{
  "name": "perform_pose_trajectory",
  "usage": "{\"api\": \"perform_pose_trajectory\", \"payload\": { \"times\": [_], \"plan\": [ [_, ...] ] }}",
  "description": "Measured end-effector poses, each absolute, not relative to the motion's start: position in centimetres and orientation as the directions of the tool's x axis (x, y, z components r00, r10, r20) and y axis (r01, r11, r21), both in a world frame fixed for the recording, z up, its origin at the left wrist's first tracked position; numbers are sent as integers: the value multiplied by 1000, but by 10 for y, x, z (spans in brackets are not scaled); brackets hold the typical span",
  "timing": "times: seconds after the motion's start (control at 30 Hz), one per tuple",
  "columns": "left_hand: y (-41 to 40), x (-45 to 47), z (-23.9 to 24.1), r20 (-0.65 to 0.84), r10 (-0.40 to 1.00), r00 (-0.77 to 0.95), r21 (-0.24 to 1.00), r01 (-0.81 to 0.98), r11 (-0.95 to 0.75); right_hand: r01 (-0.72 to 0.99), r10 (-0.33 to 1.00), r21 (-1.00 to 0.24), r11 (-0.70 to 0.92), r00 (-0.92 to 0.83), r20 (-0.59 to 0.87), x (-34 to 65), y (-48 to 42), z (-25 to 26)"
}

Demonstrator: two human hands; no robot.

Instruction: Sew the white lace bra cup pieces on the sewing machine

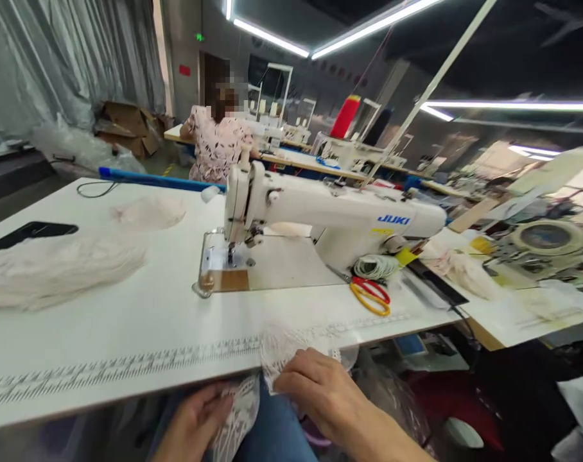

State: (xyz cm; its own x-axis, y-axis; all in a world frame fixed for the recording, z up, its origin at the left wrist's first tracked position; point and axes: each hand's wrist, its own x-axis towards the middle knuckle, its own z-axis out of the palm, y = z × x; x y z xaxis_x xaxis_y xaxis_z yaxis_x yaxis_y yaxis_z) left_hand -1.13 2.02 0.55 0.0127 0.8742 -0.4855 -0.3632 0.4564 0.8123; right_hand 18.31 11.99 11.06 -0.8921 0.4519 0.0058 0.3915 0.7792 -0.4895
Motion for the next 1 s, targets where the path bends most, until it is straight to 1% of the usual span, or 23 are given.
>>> {"api": "perform_pose_trajectory", "payload": {
  "times": [0.03, 0.07, 0.1, 0.17, 0.2, 0.23, 0.3, 0.37, 0.43, 0.53, 0.67, 0.77, 0.83, 0.9, 1.0],
  "plan": [
    [20, -10, 3, -471, 882, -3, 809, -401, 431, 387, 449, -594, 706, -892, -48, 186, 115, 117],
    [20, -9, 2, -479, 878, -9, 804, -405, 435, 350, 389, -700, 623, -914, -110, 189, 112, 122],
    [20, -8, 2, -485, 875, -7, 802, -404, 441, 284, 294, -798, 531, -945, -141, 191, 110, 127],
    [18, -6, 8, -492, 870, 13, 811, -355, 464, 201, 164, -913, 355, -975, -150, 191, 108, 128],
    [17, -4, 12, -485, 874, 28, 822, -326, 467, 176, 145, -936, 305, -980, -137, 188, 108, 124],
    [16, -2, 16, -474, 879, 48, 831, -308, 464, 175, 172, -940, 292, -977, -128, 184, 107, 118],
    [13, 1, 27, -461, 881, 103, 824, -318, 468, 211, 291, -913, 348, -951, -109, 174, 106, 98],
    [9, 4, 37, -474, 865, 165, 780, -377, 500, 305, 447, -851, 427, -890, -94, 165, 104, 77],
    [4, 7, 45, -494, 847, 195, 730, -436, 526, 355, 521, -807, 472, -851, -69, 159, 100, 62],
    [-4, 8, 48, -524, 838, 154, 701, -480, 527, 348, 505, -779, 523, -862, -46, 159, 95, 54],
    [-15, 6, 38, -588, 808, 48, 693, -486, 533, 353, 474, -757, 550, -878, -66, 162, 92, 59],
    [-19, 5, 25, -577, 815, 52, 690, -503, 520, 360, 461, -737, 573, -884, -74, 160, 90, 61],
    [-19, 5, 19, -546, 836, 52, 723, -474, 502, 365, 453, -721, 589, -888, -79, 158, 88, 59],
    [-18, 6, 14, -489, 871, 52, 786, -405, 466, 380, 452, -694, 611, -888, -89, 155, 86, 56],
    [-14, 5, 11, -445, 890, 98, 832, -324, 451, 450, 497, -647, 616, -859, -124, 153, 88, 49]
  ]
}}
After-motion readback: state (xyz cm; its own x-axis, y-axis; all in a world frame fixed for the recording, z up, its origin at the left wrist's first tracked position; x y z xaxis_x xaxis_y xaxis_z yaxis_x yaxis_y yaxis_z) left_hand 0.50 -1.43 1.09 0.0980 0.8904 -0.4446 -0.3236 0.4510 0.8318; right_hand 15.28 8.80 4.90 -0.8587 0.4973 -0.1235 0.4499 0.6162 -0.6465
